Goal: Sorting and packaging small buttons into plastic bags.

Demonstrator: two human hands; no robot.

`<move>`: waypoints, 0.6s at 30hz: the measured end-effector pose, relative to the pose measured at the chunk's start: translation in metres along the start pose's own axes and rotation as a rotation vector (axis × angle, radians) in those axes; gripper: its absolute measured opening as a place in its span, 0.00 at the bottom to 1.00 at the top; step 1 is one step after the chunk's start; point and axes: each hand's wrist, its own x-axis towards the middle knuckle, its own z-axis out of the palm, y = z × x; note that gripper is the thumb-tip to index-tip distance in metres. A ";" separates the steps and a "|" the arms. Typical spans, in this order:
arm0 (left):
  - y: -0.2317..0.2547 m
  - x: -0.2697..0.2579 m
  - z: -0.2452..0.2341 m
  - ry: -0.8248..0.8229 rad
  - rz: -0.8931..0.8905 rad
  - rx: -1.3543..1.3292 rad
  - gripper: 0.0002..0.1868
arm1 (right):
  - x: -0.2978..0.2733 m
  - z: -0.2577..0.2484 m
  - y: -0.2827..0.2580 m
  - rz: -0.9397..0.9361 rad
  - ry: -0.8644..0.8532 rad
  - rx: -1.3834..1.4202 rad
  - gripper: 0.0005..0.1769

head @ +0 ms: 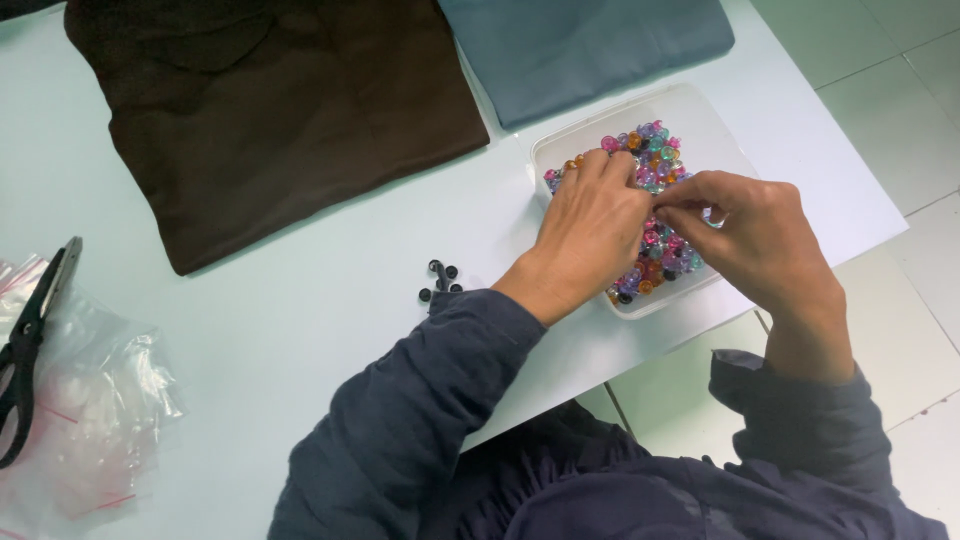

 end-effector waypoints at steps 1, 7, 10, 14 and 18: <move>-0.004 -0.004 -0.013 0.001 -0.006 0.005 0.09 | -0.001 0.002 -0.008 -0.006 -0.003 0.003 0.06; -0.028 -0.051 -0.093 0.028 -0.032 -0.075 0.02 | 0.000 0.029 -0.065 -0.195 0.091 0.158 0.06; -0.043 -0.085 -0.115 -0.005 -0.100 -0.052 0.07 | 0.000 0.057 -0.091 -0.273 0.116 0.173 0.06; -0.061 -0.124 -0.123 -0.106 -0.230 0.035 0.06 | 0.004 0.098 -0.113 -0.320 0.033 0.236 0.07; -0.070 -0.143 -0.117 -0.239 -0.359 0.093 0.07 | 0.009 0.131 -0.118 -0.233 -0.098 0.230 0.08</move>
